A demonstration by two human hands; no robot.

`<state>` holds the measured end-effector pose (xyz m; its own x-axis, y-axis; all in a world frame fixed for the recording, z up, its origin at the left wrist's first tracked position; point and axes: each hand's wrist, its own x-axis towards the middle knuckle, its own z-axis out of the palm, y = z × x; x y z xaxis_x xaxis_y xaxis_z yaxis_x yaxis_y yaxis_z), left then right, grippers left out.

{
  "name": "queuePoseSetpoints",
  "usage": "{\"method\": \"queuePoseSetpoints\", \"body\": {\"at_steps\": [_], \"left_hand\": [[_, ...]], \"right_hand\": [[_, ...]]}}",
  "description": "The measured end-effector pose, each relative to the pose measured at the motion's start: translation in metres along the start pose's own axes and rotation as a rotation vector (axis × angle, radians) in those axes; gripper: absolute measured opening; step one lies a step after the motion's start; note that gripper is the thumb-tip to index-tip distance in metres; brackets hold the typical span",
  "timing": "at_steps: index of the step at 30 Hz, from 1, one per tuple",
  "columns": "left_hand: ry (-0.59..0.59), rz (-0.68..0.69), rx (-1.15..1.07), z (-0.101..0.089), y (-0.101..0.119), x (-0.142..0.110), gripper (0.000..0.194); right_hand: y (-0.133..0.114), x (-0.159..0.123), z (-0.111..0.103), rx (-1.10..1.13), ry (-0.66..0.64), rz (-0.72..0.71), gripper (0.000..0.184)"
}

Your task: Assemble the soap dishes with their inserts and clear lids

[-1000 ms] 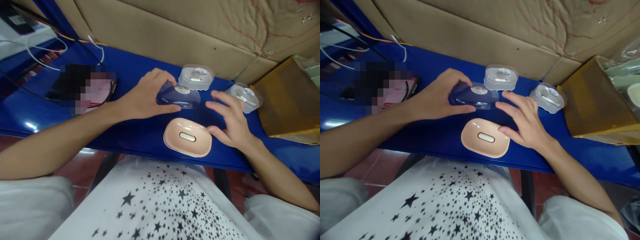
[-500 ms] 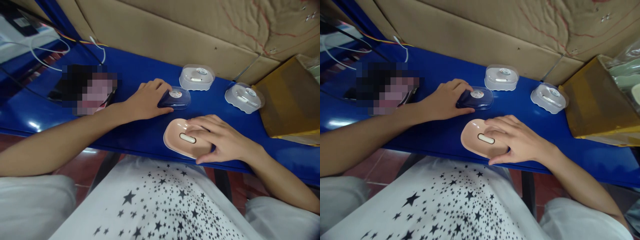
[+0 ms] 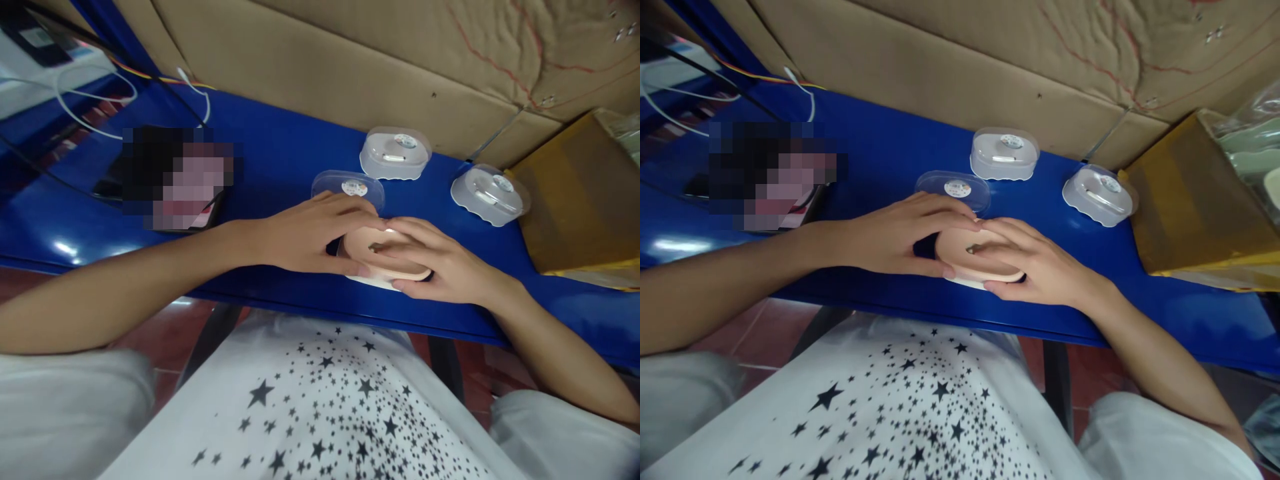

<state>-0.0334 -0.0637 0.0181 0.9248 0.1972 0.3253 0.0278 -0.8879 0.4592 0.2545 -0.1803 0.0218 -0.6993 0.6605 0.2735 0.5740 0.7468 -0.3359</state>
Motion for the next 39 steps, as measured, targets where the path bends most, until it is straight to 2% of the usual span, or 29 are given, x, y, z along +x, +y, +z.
{"method": "queuePoseSetpoints", "body": {"at_steps": [3, 7, 9, 11, 14, 16, 19, 25, 29, 33, 39], "left_hand": [[0.001, -0.024, 0.018, 0.004, -0.001, -0.002, 0.078], [0.108, 0.034, 0.088, 0.006, -0.002, -0.003, 0.093], [0.149, 0.071, 0.150, 0.005, 0.000, -0.003, 0.093], [0.142, 0.082, 0.221, 0.005, 0.003, -0.003, 0.086], [0.023, 0.133, 0.312, 0.005, 0.008, -0.003, 0.060], [-0.060, 0.192, 0.339, 0.005, 0.010, -0.004, 0.042], [-0.110, 0.238, 0.350, 0.008, 0.013, -0.005, 0.031], [-0.097, 0.403, 0.414, 0.018, 0.038, -0.006, 0.025], [-0.057, 0.483, 0.458, 0.022, 0.050, -0.007, 0.025], [-0.087, 0.456, 0.459, 0.020, 0.045, -0.007, 0.021], [-0.060, 0.465, 0.452, 0.017, 0.036, -0.006, 0.020]], "right_hand": [[0.004, -0.003, -0.002, -0.022, 0.045, 0.007, 0.052], [0.013, -0.006, -0.009, -0.073, 0.105, 0.082, 0.049], [0.021, -0.007, -0.014, -0.112, 0.140, 0.124, 0.047], [0.029, -0.008, -0.017, -0.148, 0.165, 0.154, 0.045], [0.039, -0.009, -0.021, -0.155, 0.168, 0.177, 0.040], [0.041, -0.010, -0.021, -0.116, 0.154, 0.189, 0.038], [0.037, -0.009, -0.019, -0.048, 0.133, 0.189, 0.039], [0.017, -0.004, -0.007, -0.003, 0.089, 0.050, 0.043], [0.013, -0.004, -0.002, -0.022, 0.034, 0.054, 0.050], [0.016, -0.004, -0.005, -0.093, 0.031, 0.099, 0.055], [0.015, -0.003, -0.007, -0.194, 0.069, 0.128, 0.049]]}}
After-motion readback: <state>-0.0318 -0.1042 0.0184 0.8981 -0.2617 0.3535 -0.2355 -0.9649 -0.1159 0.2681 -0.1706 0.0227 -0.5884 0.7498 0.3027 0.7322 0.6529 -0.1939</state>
